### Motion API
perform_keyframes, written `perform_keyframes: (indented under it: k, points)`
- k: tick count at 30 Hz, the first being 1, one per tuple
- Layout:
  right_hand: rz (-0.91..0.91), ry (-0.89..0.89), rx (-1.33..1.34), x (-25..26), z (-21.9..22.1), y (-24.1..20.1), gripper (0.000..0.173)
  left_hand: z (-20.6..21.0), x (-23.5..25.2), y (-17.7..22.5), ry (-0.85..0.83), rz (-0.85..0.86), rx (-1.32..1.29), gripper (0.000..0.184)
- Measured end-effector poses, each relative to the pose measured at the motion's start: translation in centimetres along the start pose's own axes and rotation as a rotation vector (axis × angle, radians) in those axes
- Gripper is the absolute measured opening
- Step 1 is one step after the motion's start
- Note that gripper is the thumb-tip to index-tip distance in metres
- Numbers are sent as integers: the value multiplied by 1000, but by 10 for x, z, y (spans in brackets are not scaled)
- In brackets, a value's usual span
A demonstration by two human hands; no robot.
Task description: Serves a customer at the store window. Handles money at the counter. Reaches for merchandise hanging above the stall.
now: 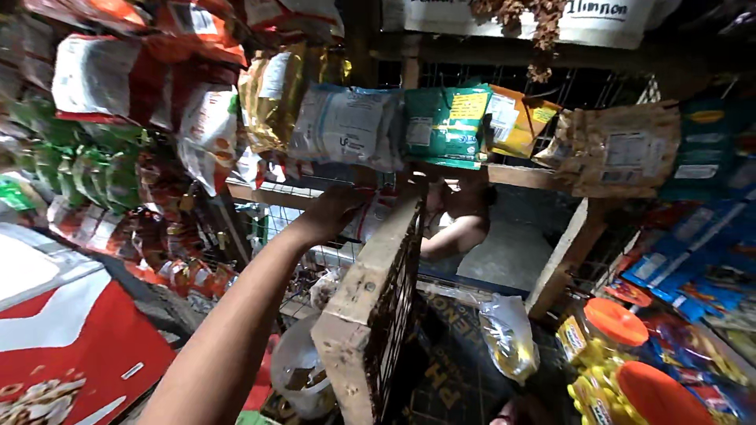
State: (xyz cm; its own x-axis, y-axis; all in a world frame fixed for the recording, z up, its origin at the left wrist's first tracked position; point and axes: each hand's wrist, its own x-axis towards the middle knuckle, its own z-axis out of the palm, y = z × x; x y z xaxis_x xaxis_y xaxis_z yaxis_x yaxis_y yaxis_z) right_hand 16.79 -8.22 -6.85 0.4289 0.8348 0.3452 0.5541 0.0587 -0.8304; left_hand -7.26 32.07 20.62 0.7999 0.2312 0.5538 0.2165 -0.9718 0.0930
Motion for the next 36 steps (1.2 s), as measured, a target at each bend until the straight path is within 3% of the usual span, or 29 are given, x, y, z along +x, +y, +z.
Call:
perform_keyframes:
  k: [4,7,10,20,31,36]
  points:
    - [-20,8,-88,-1,-1,0,21,4,8,-8,43,41,13,24]
    - [-48,9,-124,-1,-2,0,18,4,12,-7,15,-34,111,34]
    - [-11,9,-128,-1,-2,-8,15,3,17,-2,-47,-112,150,33]
    - [20,23,-54,-1,-3,-12,14,-14,26,11,-73,-158,-102,18]
    - [13,5,15,0,-1,-13,8,-57,-40,39,72,-104,-25,15]
    - [40,62,-86,-2,0,-18,21,-89,-118,53,247,-130,97,27]
